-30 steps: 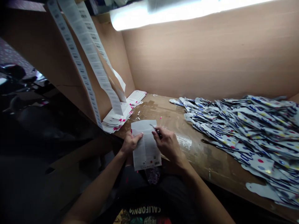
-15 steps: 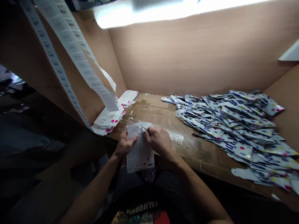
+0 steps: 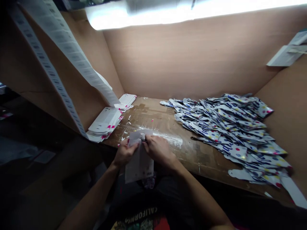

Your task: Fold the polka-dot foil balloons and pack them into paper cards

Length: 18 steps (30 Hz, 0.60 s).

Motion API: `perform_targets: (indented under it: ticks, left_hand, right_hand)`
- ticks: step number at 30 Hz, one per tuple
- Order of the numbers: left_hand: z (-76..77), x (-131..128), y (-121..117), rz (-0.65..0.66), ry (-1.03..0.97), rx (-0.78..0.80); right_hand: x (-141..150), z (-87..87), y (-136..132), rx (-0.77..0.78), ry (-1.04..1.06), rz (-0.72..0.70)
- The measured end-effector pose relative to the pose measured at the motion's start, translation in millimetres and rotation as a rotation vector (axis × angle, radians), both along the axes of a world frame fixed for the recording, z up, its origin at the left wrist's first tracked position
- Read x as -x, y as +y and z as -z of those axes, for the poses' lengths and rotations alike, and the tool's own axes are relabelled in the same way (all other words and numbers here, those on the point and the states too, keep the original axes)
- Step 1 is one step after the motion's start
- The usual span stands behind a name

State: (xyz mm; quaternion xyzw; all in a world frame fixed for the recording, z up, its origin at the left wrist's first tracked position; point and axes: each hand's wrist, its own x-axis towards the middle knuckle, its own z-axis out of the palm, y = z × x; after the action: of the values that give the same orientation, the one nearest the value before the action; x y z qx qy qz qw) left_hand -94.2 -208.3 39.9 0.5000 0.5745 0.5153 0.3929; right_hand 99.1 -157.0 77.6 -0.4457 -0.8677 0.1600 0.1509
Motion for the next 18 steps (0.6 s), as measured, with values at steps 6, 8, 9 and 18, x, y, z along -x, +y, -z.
perform_targets:
  ticks: [6,8,9,18]
  left_hand:
    - [-3.3,-0.9,-3.5,-0.136,-0.48,0.061]
    - [-2.5,-2.0,-4.2,-0.101,-0.596,0.087]
    - [-0.9,-1.6,-3.8,-0.075,-0.633,0.113]
    - [18.6,5.1,-8.1,0.038,-0.662,0.26]
  right_hand:
    - [-9.0,38.8,-4.9,0.515,0.816,0.138]
    - [-5.3,52.3,-15.7,0.874,1.044,0.059]
    - [-3.6,57.1,-21.1,1.005,1.116,0.034]
    - [-5.4,71.7,-34.8,1.171,1.035,0.0]
